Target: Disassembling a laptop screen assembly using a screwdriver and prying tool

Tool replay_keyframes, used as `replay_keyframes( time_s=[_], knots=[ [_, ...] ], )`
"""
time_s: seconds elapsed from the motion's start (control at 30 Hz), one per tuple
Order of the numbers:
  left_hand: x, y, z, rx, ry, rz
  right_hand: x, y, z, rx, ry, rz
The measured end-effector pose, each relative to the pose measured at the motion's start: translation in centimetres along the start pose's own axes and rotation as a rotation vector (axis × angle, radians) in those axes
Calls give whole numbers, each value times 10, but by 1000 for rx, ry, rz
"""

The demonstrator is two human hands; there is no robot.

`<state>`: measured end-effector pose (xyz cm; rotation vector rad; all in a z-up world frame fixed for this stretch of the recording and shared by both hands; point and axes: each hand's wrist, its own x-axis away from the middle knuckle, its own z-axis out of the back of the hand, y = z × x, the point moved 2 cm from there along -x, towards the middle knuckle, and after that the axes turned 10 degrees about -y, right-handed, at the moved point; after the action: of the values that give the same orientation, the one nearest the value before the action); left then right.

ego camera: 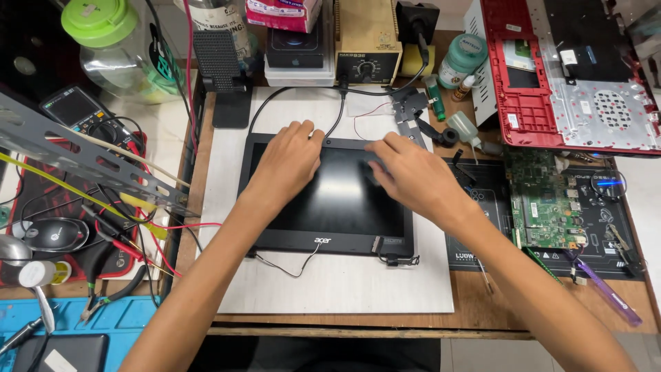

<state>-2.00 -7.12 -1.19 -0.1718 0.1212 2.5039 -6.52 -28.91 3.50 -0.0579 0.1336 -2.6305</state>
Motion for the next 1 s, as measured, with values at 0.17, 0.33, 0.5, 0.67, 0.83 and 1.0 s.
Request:
replay_keyframes(
  time_s=[0.17, 0.33, 0.5, 0.67, 0.83, 1.0],
  knots=[
    [-28, -16, -36, -87, -46, -114, -40, 11, -27, 54, 10, 114],
    [-30, -12, -29, -183, -70, -175, -61, 19, -50, 136, 10, 172],
    [-33, -16, -28, -150, -90, -232, -78, 19, -69, 183, 86, 218],
    [-32, -20, -30, -132, -81, -249, -94, 21, -84, 144, 98, 268],
    [-30, -22, -29, -104, -82, -252, -97, 22, -91, 181, 190, 362],
    [-31, -23, -34, -90, -47, -247, -94, 15, -91, 340, 446, 461]
  ],
)
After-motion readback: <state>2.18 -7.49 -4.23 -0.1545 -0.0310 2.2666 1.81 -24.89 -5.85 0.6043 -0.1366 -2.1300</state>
